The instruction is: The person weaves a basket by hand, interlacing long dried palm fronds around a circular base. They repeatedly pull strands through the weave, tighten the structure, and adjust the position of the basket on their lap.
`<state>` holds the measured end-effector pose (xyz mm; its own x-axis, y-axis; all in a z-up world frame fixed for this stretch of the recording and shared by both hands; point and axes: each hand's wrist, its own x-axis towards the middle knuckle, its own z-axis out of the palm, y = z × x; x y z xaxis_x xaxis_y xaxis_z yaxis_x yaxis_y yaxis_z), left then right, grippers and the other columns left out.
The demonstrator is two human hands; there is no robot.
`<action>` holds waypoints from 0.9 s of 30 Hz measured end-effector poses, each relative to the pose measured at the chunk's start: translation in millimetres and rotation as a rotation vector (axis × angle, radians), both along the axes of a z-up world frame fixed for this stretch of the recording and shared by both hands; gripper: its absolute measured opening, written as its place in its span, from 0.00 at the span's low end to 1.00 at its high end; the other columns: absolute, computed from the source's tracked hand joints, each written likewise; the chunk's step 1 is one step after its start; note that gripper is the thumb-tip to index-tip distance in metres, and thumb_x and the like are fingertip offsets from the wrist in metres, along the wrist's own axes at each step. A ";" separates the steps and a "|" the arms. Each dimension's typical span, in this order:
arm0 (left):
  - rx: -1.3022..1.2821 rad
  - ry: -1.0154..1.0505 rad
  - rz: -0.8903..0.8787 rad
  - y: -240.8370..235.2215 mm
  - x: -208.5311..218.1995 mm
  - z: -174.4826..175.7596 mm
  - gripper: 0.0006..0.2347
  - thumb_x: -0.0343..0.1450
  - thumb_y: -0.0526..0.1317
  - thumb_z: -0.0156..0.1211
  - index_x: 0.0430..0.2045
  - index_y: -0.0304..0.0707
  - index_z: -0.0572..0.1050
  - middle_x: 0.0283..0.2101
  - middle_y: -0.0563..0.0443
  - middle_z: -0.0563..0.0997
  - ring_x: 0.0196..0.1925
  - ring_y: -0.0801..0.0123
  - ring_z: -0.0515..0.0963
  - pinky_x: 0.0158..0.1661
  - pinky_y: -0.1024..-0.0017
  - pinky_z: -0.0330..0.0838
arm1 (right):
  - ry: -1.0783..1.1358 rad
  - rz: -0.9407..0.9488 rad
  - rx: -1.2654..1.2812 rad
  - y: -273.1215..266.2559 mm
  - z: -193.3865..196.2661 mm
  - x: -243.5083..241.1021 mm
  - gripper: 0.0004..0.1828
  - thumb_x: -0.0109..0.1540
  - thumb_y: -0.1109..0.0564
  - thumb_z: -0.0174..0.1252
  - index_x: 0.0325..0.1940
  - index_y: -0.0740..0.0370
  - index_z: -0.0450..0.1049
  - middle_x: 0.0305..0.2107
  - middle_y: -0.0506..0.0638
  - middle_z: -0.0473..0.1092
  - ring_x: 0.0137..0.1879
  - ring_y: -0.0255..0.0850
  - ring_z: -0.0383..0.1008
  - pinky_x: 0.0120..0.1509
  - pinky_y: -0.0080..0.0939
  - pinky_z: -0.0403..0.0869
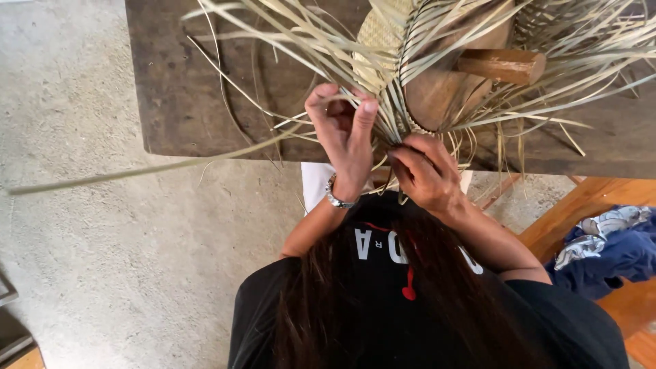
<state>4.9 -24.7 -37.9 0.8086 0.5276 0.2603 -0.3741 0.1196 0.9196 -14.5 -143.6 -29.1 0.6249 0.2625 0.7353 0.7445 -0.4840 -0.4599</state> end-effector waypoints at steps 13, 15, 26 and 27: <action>-0.120 0.209 -0.258 13.4 18.0 48.5 0.10 0.63 0.43 0.64 0.23 0.36 0.70 0.19 0.53 0.70 0.24 0.81 0.67 0.28 0.80 0.63 | 0.104 0.018 0.023 -5.5 -0.1 -5.7 0.06 0.54 0.62 0.64 0.34 0.59 0.77 0.30 0.51 0.67 0.29 0.48 0.72 0.27 0.43 0.72; -0.003 0.224 -0.253 12.8 20.7 49.6 0.10 0.61 0.42 0.65 0.13 0.38 0.73 0.12 0.55 0.68 0.18 0.84 0.64 0.22 0.84 0.59 | 0.086 -0.014 0.010 -17.8 10.0 -1.5 0.03 0.55 0.60 0.65 0.32 0.58 0.77 0.32 0.52 0.68 0.31 0.48 0.73 0.31 0.43 0.72; 0.466 0.263 0.237 -6.7 29.7 -29.2 0.16 0.59 0.52 0.60 0.06 0.40 0.69 0.12 0.59 0.73 0.17 0.85 0.69 0.19 0.77 0.62 | -0.238 -0.004 -0.563 -49.5 69.8 72.5 0.09 0.61 0.71 0.69 0.38 0.62 0.77 0.36 0.53 0.73 0.38 0.40 0.72 0.40 0.33 0.72; 0.464 0.252 0.240 -7.7 29.1 -15.0 0.16 0.59 0.52 0.60 0.06 0.40 0.69 0.12 0.59 0.73 0.17 0.85 0.69 0.19 0.77 0.62 | -0.248 -0.007 -0.564 -46.3 73.9 78.4 0.09 0.61 0.71 0.69 0.38 0.62 0.77 0.36 0.53 0.73 0.38 0.40 0.72 0.40 0.33 0.72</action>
<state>33.9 -32.3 -52.9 0.7475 0.5807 0.3226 -0.1033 -0.3781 0.9200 63.9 -189.9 44.8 0.4558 0.6500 0.6081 0.7927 -0.6072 0.0550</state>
